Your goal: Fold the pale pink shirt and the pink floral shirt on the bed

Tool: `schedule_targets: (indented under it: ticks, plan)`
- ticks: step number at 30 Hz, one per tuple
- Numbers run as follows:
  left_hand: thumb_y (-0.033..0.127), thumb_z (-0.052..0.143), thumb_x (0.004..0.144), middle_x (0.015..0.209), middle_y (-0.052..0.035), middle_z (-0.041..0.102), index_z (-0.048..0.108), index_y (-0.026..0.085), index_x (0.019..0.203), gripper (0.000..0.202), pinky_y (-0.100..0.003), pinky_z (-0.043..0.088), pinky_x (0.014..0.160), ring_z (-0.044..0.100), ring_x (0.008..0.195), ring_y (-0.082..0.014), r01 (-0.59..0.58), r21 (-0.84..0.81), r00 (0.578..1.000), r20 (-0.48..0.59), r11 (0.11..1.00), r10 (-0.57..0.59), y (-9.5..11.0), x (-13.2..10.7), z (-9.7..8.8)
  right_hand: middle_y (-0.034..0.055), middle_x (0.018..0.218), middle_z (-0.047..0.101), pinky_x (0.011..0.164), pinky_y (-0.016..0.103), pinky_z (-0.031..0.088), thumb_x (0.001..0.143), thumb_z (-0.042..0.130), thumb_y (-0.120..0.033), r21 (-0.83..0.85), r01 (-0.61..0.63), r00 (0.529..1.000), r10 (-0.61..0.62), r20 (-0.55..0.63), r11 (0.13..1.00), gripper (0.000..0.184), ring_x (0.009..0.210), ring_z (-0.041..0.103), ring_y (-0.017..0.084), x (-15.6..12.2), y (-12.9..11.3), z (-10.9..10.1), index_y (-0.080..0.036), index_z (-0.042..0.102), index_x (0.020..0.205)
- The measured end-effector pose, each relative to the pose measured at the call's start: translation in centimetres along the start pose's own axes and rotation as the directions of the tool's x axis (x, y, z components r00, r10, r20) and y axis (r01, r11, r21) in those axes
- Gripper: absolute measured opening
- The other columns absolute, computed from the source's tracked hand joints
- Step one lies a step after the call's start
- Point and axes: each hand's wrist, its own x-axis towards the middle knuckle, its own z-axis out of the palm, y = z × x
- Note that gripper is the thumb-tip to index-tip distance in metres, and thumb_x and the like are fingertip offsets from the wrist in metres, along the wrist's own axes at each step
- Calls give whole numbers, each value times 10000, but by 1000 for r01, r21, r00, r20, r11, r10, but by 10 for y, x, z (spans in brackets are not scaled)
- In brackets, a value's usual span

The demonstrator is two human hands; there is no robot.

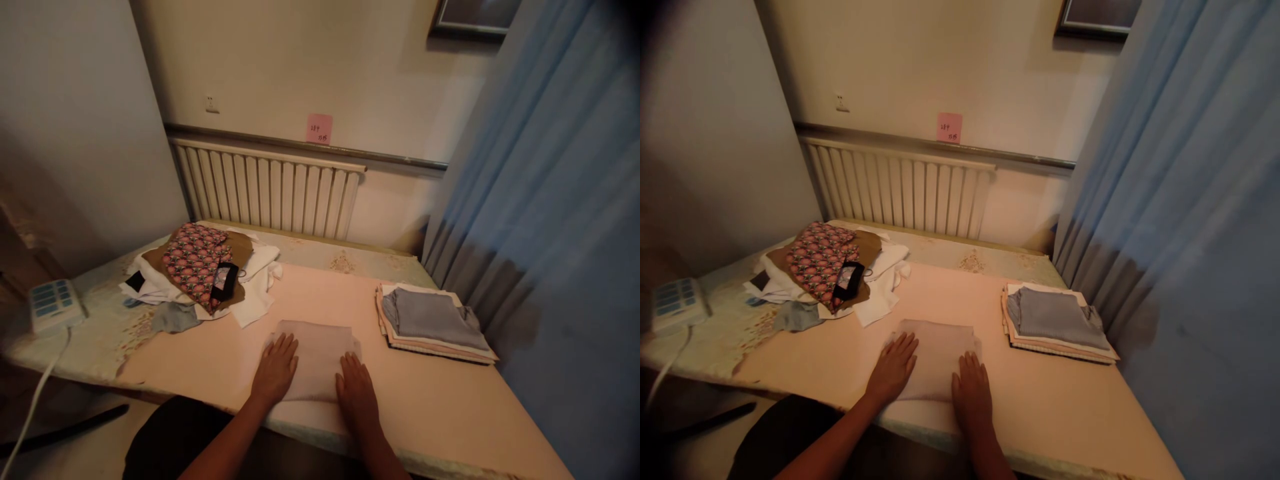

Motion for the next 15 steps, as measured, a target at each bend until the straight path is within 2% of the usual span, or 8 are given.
schedule_targets:
  ticks: [15]
  plan:
    - [323,386,973,1486,-41,474,500,245,1387,436,-481,311,1121,376,1397,-250,22,-22,1000,19,1000,-21,2,0,-2,135,1366,571,1086,459,362,954,412,-258,-23,-22,999,22,40,1000,397,1318,475,277,1,-3,-5,-120,566,1293]
